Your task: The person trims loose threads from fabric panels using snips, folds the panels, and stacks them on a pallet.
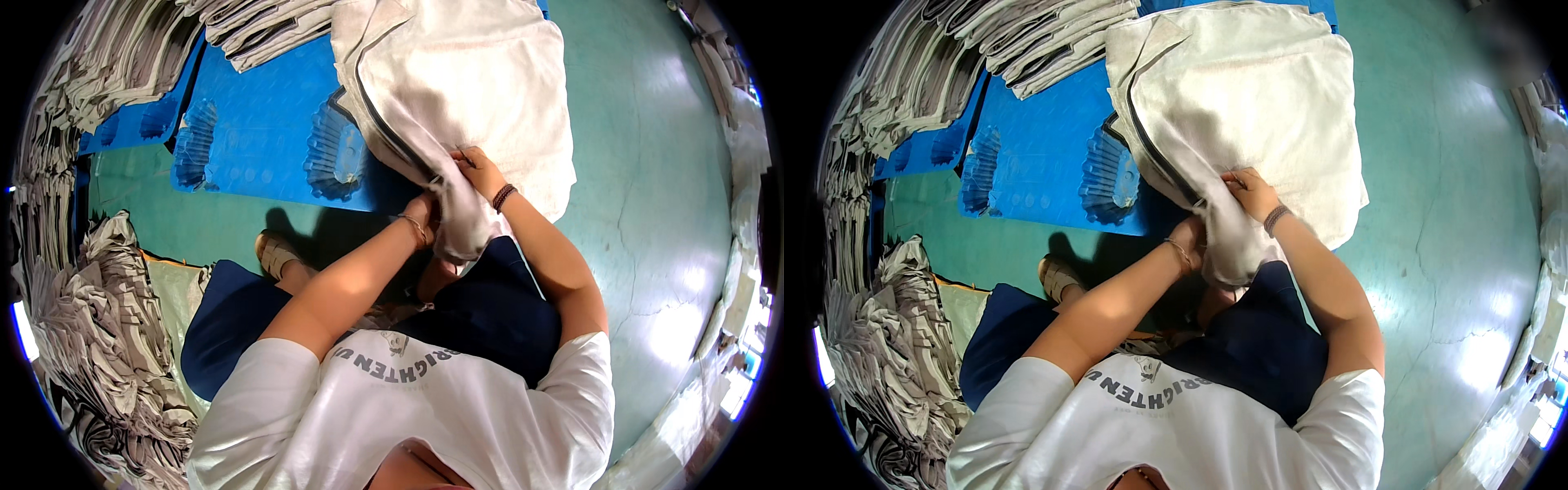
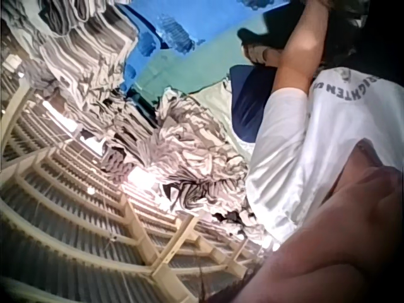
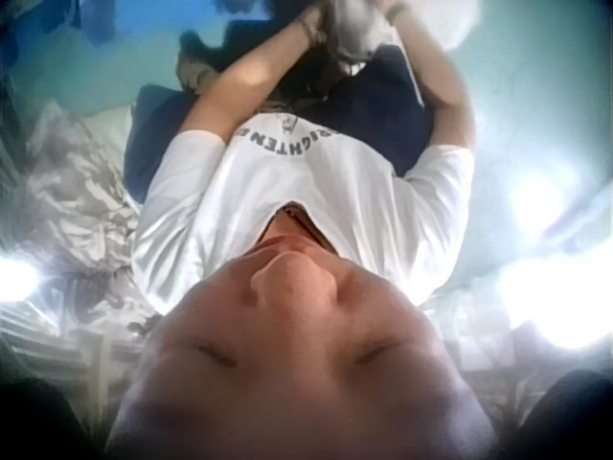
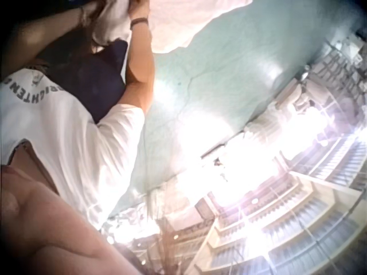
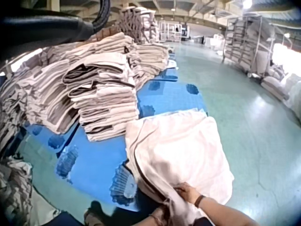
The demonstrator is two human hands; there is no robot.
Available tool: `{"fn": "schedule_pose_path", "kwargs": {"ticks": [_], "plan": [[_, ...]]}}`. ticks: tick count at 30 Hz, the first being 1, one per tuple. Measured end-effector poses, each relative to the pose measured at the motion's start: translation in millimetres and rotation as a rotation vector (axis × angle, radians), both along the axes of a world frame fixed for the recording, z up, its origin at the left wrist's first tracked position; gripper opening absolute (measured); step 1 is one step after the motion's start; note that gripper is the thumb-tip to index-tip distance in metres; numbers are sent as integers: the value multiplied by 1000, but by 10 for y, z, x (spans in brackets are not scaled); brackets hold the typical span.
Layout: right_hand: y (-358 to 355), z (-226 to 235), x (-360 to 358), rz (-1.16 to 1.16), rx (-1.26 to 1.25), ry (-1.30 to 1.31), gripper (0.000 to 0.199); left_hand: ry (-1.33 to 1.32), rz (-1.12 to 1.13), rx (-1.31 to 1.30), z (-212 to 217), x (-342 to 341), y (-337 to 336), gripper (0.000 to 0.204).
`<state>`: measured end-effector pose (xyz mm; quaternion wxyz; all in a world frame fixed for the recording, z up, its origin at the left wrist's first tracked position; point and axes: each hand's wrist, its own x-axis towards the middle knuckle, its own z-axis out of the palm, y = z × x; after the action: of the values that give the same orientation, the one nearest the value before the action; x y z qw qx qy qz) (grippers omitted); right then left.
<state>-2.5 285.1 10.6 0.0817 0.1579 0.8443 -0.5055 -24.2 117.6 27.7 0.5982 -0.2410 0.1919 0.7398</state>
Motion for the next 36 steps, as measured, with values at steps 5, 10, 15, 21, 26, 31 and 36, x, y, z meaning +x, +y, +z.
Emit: {"fn": "schedule_pose_path", "kwargs": {"ticks": [5,10,15,21,26,31,36], "plan": [[129,269,-170,-167,-530,-133,25,70,180,259,107,-65,256,38],[327,341,-166,-249,-645,-228,22,583,104,-312,409,-52,283,23],[-62,883,-177,-10,-356,-187,35,1350,-31,-770,49,72,88,36],[-160,778,-94,86,267,-56,45,1058,16,-549,51,19,51,41],[416,425,12,-414,-886,-270,24,821,71,-838,-183,162,-421,12],[343,243,118,-548,-1196,-278,27,499,16,-858,-246,435,-628,22],[425,32,136,-489,-1182,-305,31,402,-1,-380,-529,467,-458,33]]}}
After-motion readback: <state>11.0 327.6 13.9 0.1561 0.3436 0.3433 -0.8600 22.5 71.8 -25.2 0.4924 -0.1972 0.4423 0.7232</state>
